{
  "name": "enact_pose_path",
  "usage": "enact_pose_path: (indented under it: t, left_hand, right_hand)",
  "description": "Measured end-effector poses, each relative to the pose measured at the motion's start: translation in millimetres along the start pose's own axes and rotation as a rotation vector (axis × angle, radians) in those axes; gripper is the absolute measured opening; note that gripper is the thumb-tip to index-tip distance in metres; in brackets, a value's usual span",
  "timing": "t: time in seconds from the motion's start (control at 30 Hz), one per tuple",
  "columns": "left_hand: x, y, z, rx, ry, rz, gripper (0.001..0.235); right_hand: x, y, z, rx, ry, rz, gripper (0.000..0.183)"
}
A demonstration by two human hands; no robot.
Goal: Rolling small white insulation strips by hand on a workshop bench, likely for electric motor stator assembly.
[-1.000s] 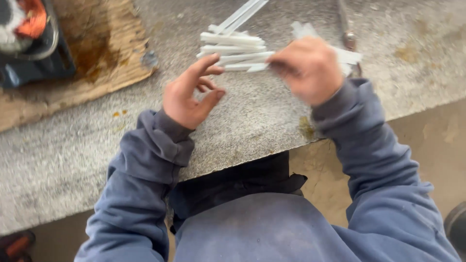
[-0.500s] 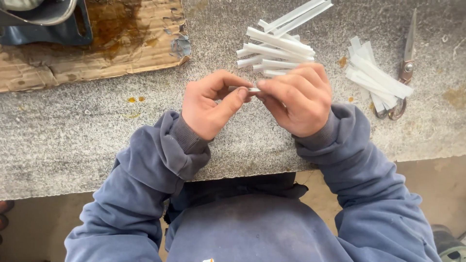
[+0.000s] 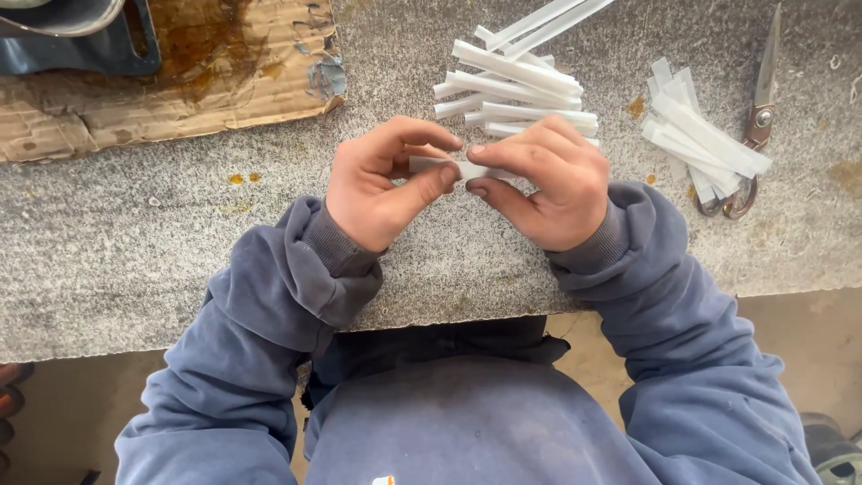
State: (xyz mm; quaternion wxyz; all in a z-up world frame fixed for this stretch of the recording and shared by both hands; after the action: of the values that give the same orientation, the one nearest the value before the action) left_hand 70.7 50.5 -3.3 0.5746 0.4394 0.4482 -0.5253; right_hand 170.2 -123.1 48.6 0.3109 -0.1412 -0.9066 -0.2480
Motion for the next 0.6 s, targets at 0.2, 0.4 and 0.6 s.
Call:
enact_pose_path:
  t: [0.2,0.4,0.6]
  left_hand:
    - [7,0,0,0.017,-0.154,-0.075,0.018]
    - [-5,1,2,0.068,-0.016,0.072,0.017]
    - [-11,1,5,0.038,0.072,0.067,0.02]
  right_hand:
    - [4,2,-1,-0.023,-0.042,-0.012,0.035]
    - [7,1,1,-0.036,-0.066,0.028,0.033]
    - [11,-4,6,-0.06,-0.03,0.113,0.027]
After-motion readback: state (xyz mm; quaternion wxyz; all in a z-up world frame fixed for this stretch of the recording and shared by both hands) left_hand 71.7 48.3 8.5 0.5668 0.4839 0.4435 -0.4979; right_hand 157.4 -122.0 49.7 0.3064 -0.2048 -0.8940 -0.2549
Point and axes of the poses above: each hand's wrist, its own y-axis towards the middle knuckle, its own z-axis out of the palm, x = y × z, the point moved 4 cm from there along y, towards the middle knuckle, and after that the axes turned 4 degrees about x, right-handed, at the moved point
